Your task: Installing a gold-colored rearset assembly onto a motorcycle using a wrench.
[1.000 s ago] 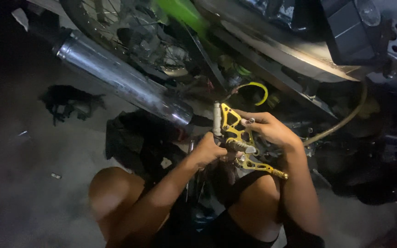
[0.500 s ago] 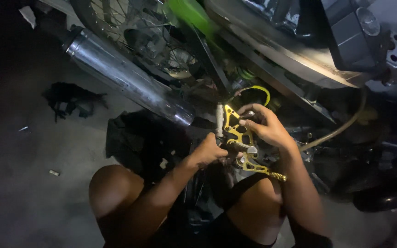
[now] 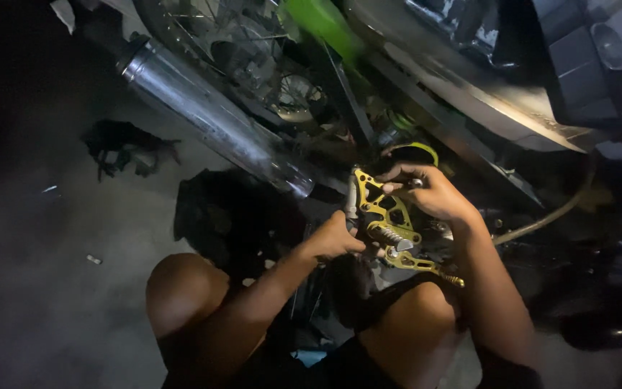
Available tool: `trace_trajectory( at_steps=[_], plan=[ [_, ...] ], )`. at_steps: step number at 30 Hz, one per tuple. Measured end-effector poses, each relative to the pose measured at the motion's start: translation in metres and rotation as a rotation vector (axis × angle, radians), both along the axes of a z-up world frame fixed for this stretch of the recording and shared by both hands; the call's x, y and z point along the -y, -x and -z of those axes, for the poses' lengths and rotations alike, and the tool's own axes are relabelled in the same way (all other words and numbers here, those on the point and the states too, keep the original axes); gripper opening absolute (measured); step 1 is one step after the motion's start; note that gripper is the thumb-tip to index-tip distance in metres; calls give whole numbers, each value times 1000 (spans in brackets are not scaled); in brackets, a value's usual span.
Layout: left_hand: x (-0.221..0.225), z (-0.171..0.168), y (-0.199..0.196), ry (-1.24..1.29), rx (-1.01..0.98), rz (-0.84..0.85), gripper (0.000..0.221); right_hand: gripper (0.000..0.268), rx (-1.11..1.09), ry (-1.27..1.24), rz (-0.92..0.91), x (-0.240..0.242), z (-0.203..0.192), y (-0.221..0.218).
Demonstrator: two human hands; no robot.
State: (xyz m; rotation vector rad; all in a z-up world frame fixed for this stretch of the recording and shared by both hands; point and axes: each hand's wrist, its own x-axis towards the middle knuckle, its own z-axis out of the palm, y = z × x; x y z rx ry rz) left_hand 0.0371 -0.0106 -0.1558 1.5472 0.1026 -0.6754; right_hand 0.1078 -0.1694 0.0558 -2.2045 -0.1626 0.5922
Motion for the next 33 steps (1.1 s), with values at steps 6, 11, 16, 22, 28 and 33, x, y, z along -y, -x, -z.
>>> trace_trajectory(
  at_steps=[6, 11, 16, 22, 28, 33],
  plan=[
    [-12, -37, 15, 63, 75, -35, 60, 36, -41, 105, 31, -11, -10, 15],
    [-15, -22, 14, 224, 147, -42, 43, 50, -77, 109, 80, -40, -43, 29],
    [-6, 20, 33, 1118, 200, -381, 32, 41, -159, -213, 127, -3, 8, 15],
    [18, -35, 34, 832, -411, -946, 27, 32, -141, -339, 133, -5, 2, 22],
    [16, -172, 44, 1510, -509, -556, 71, 32, -148, -358, 136, 12, 32, 8],
    [14, -151, 37, 1519, -449, -325, 58, 31, -174, -344, 137, 19, 31, 6]
  ],
)
